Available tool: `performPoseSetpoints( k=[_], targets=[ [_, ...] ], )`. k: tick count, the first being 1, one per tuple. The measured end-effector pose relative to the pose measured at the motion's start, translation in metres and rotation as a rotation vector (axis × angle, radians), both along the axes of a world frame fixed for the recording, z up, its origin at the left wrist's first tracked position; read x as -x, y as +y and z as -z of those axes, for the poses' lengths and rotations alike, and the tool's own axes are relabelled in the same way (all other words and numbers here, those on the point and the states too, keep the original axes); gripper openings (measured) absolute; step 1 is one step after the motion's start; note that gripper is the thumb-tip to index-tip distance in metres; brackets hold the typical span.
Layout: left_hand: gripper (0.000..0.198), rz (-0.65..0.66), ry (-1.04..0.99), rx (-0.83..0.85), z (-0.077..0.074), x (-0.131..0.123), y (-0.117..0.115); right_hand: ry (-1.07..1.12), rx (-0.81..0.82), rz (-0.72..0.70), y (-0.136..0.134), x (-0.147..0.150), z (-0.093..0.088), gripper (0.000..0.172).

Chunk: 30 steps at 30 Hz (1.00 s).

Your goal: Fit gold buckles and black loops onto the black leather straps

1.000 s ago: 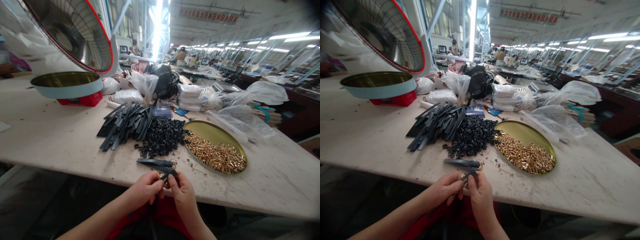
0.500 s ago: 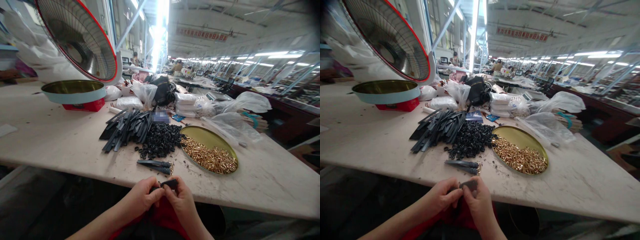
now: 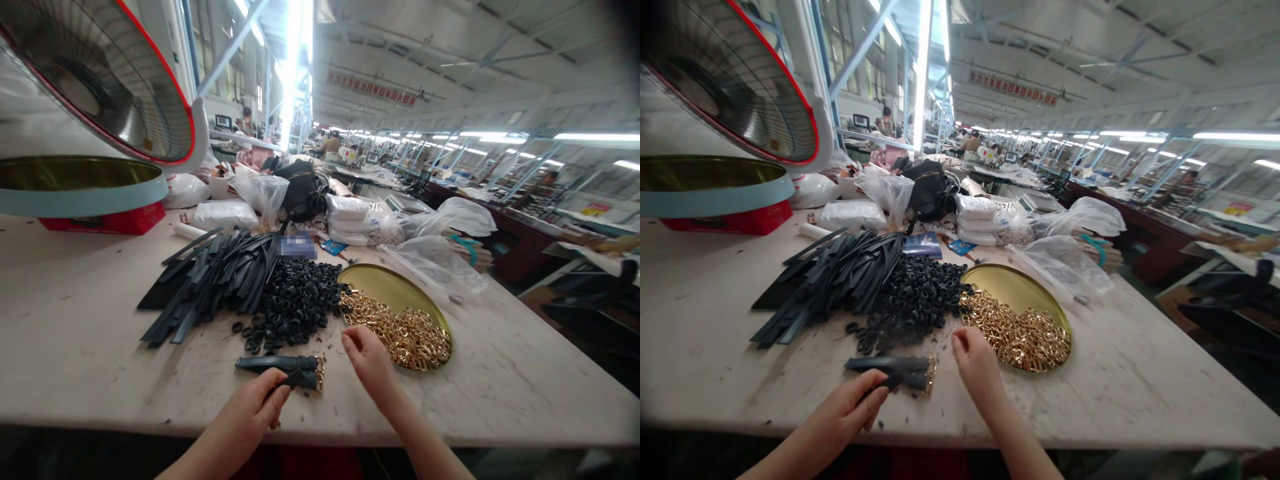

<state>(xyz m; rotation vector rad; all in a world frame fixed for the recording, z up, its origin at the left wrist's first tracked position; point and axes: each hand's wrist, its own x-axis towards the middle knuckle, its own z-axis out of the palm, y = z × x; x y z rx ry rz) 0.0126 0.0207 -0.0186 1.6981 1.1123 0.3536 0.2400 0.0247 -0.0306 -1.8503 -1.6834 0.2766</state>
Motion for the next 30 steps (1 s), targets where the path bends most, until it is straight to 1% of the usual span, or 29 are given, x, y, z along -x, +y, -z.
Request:
performPoseSetpoints(
  k=[1, 3, 6, 8, 10, 14, 17, 20, 24, 27, 30],
  targets=[
    [0.027, 0.005, -0.002, 0.026, 0.003, -0.001, 0.004, -0.179, 0.014, 0.049, 0.013, -0.015, 0.003, 0.018],
    [0.027, 0.017, -0.01, 0.056, 0.009, -0.004, 0.012, -0.286, 0.048, 0.062, 0.036, -0.037, 0.01, 0.014],
    [0.028, 0.022, -0.008, 0.059, 0.016, -0.008, 0.019, -0.381, 0.11, 0.044, 0.055, -0.047, 0.02, 0.009],
    [0.028, 0.021, 0.004, 0.054, 0.017, -0.009, 0.022, -0.447, 0.13, 0.057, 0.059, -0.043, 0.025, 0.01],
    [0.027, 0.021, 0.017, 0.053, 0.016, -0.009, 0.023, -0.503, 0.135, 0.07, 0.057, -0.038, 0.027, 0.011],
    [0.026, 0.023, 0.008, 0.064, 0.01, -0.006, 0.018, -0.592, 0.128, 0.044, 0.041, -0.032, 0.023, 0.015],
    [0.027, 0.027, -0.011, 0.061, 0.006, -0.004, 0.011, -0.64, 0.127, 0.007, 0.029, -0.031, 0.016, 0.013],
    [0.028, 0.025, -0.018, 0.037, 0.005, -0.003, 0.007, -0.659, 0.146, 0.009, 0.031, -0.031, 0.013, 0.02],
    [0.028, 0.019, -0.021, 0.027, 0.003, -0.001, 0.005, -0.655, 0.158, 0.035, 0.057, -0.035, 0.012, 0.023],
    [0.027, 0.006, -0.009, 0.025, 0.002, 0.0, 0.007, -0.637, 0.183, -0.016, 0.078, -0.04, 0.012, 0.018],
    [0.027, -0.004, 0.015, 0.034, 0.005, 0.0, 0.012, -0.587, 0.192, -0.078, 0.091, -0.047, 0.013, 0.014]
  ],
)
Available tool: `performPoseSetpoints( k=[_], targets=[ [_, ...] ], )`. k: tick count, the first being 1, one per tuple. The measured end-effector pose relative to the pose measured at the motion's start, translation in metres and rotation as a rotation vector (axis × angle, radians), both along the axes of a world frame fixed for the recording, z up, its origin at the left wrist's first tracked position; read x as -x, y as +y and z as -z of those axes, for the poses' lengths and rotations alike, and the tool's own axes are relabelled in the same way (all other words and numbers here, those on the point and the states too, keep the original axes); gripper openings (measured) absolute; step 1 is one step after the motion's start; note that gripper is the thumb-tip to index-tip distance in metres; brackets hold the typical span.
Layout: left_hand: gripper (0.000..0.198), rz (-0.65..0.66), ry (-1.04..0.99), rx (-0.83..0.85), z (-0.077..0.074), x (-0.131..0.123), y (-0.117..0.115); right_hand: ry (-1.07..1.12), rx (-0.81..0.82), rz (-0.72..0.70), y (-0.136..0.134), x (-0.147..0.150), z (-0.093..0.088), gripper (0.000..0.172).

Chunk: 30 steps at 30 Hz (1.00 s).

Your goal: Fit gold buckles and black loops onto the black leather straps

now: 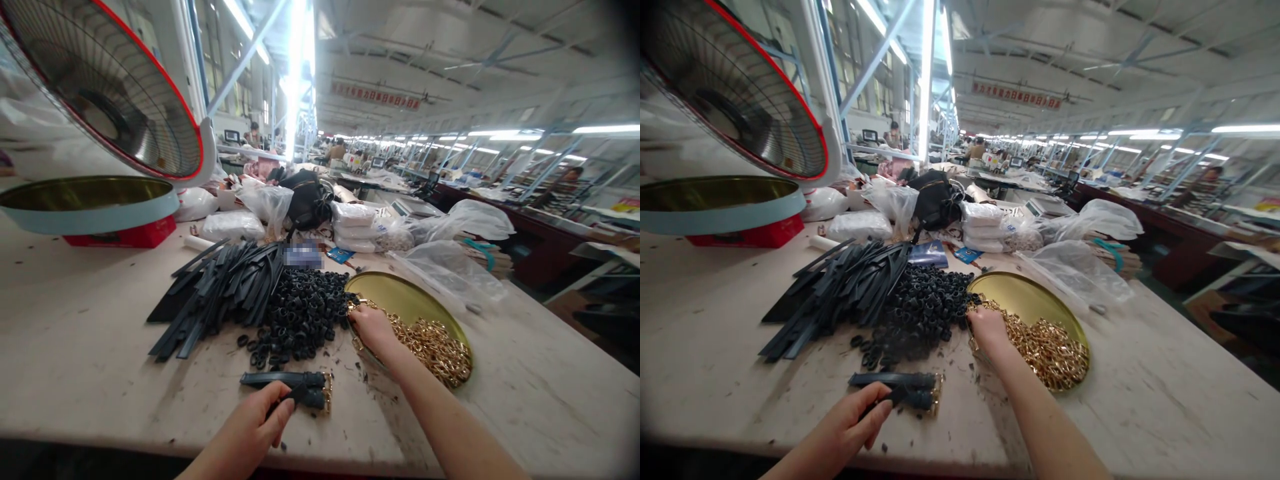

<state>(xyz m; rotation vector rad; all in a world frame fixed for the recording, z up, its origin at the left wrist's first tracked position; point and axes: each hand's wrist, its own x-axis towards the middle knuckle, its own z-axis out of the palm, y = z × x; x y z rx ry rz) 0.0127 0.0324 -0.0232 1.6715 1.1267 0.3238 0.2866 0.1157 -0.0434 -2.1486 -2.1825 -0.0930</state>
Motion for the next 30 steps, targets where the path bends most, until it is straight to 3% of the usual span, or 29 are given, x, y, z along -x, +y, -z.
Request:
performPoseSetpoints(
  k=[5, 10, 12, 14, 16, 18, 24, 30],
  targets=[
    [0.026, 0.015, -0.007, 0.005, 0.006, -0.003, 0.008, 0.179, -0.031, -0.014, 0.001, -0.01, 0.0, 0.017],
    [0.027, -0.019, -0.038, -0.025, 0.0, -0.007, 0.012, 0.437, -0.092, 0.012, -0.029, 0.011, -0.009, 0.025],
    [0.027, -0.064, -0.077, -0.079, -0.007, -0.01, 0.011, 0.677, -0.022, 0.002, -0.051, 0.035, -0.013, 0.03],
    [0.028, -0.105, -0.117, -0.145, -0.013, -0.014, 0.008, 1.238, 0.138, 0.03, -0.073, 0.063, -0.016, 0.031],
    [0.029, -0.129, -0.132, -0.181, -0.018, -0.015, 0.002, 1.647, 0.233, 0.09, -0.093, 0.09, -0.018, 0.032],
    [0.03, -0.136, -0.111, -0.194, -0.02, -0.013, -0.007, 1.824, 0.229, 0.144, -0.108, 0.111, -0.019, 0.034],
    [0.025, -0.054, -0.028, -0.23, -0.024, 0.003, -0.029, 1.589, 0.018, 0.072, -0.132, 0.13, -0.019, 0.032],
    [0.027, 0.054, -0.099, -0.072, -0.023, 0.008, -0.038, 1.657, 0.212, 0.036, -0.146, 0.133, -0.018, 0.029]
  ],
)
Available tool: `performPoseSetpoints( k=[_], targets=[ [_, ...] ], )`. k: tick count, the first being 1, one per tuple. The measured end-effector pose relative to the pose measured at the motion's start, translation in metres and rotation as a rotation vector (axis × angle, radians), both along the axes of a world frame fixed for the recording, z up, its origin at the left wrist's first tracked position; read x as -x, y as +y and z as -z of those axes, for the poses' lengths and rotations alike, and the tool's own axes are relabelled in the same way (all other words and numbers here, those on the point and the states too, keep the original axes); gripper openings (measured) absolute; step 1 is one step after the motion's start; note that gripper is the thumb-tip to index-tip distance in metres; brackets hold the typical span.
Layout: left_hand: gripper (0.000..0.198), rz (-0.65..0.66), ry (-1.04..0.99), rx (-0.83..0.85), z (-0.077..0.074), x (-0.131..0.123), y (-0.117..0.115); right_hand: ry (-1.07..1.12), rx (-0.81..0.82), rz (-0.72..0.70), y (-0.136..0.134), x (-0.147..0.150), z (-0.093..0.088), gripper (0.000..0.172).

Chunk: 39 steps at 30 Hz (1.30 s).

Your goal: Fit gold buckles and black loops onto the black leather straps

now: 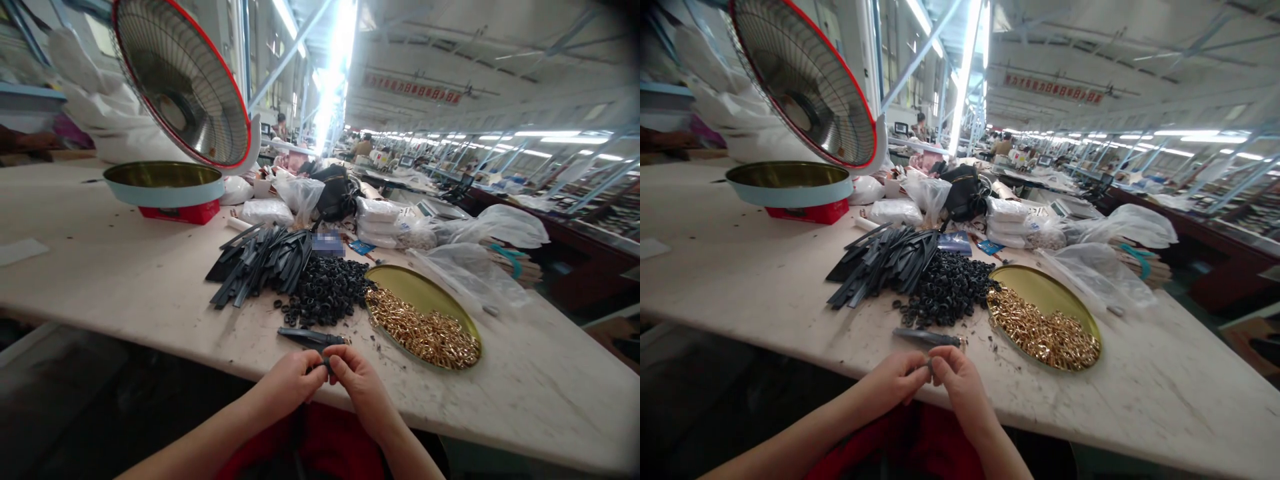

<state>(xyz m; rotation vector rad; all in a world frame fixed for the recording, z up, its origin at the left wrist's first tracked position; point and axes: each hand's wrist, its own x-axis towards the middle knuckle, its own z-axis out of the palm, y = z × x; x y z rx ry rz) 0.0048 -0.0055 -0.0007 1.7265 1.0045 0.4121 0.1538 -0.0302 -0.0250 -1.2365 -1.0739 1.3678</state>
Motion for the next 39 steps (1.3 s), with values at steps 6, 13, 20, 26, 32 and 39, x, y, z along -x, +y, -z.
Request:
performPoseSetpoints(
  k=[6, 13, 20, 26, 32, 39],
  targets=[
    [0.027, -0.085, -0.128, 0.016, 0.002, 0.005, -0.007, -0.123, -0.055, 0.089, -0.002, 0.003, 0.004, 0.03],
    [0.019, -0.116, -0.174, 0.125, 0.016, 0.008, 0.001, 0.018, -0.021, 0.116, -0.007, 0.007, 0.007, 0.04],
    [0.021, -0.092, -0.172, 0.157, 0.014, -0.001, 0.008, 0.202, 0.135, 0.025, -0.002, 0.006, 0.019, 0.026],
    [0.027, -0.129, 0.079, 0.06, 0.014, -0.003, 0.021, 0.4, 0.262, -0.094, 0.002, -0.001, 0.024, 0.025],
    [0.022, -0.115, 0.153, 0.086, 0.019, -0.005, 0.023, 0.641, 0.348, -0.139, 0.005, -0.002, 0.021, 0.021],
    [0.021, -0.072, 0.247, -0.048, 0.008, -0.002, 0.014, 0.612, 0.365, -0.182, -0.006, -0.002, 0.016, 0.024]
  ],
)
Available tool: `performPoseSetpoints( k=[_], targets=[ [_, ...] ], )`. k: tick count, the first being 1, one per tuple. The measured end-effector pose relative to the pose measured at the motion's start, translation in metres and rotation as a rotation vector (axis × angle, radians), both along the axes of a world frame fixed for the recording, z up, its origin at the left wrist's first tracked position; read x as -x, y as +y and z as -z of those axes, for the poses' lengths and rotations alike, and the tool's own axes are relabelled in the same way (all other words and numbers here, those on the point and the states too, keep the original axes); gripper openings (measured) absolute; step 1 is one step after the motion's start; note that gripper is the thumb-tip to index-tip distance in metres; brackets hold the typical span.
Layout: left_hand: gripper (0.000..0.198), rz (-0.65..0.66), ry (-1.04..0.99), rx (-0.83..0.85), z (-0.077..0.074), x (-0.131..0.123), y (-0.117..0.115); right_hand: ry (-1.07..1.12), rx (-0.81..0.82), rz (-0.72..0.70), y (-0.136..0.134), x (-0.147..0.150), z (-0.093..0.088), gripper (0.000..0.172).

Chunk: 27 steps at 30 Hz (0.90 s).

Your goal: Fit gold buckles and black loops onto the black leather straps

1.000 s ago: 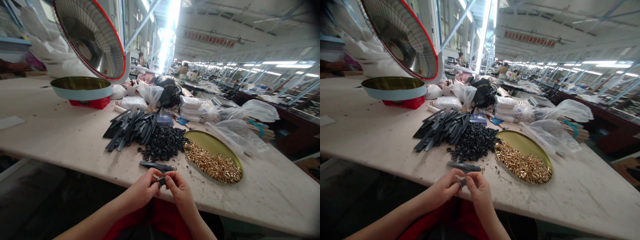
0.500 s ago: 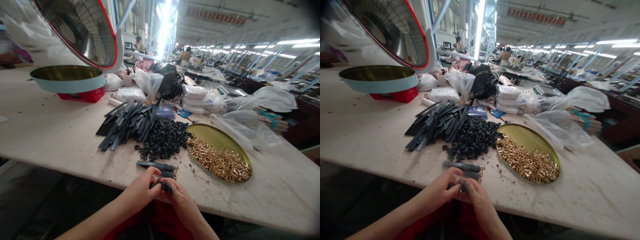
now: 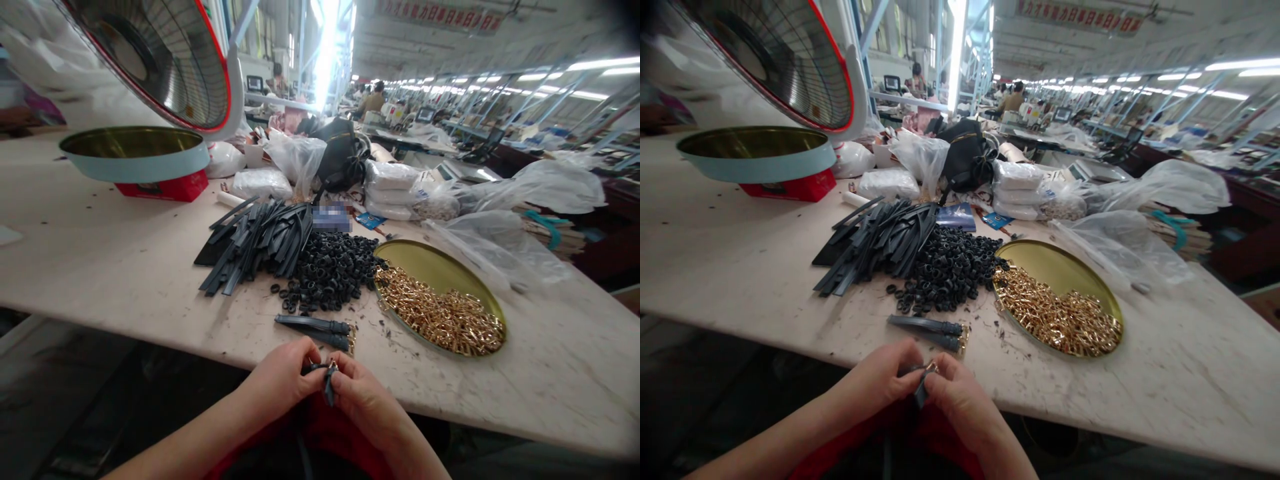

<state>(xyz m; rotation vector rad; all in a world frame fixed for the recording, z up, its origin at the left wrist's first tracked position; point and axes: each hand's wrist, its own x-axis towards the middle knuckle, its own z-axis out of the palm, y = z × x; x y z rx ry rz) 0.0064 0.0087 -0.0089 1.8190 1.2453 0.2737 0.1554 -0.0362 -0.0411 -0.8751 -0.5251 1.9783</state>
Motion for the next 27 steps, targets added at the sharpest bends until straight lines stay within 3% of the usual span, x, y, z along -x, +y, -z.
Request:
performPoseSetpoints(
  k=[7, 13, 19, 27],
  targets=[
    [0.022, 0.11, -0.357, 0.196, -0.023, 0.014, -0.017, -0.111, -0.094, 0.141, -0.014, 0.006, -0.001, 0.025],
    [0.025, 0.021, -0.437, 0.347, -0.025, 0.017, -0.028, -0.717, -0.317, 0.427, -0.018, 0.007, 0.002, 0.024],
    [0.024, 0.091, -0.447, 0.38, -0.019, 0.011, -0.032, -1.021, -0.533, 0.245, -0.031, 0.005, -0.002, 0.015],
    [0.02, 0.175, -0.222, 0.214, -0.007, 0.005, -0.026, -1.162, -0.429, 0.323, -0.026, 0.006, 0.01, 0.022]
  ],
)
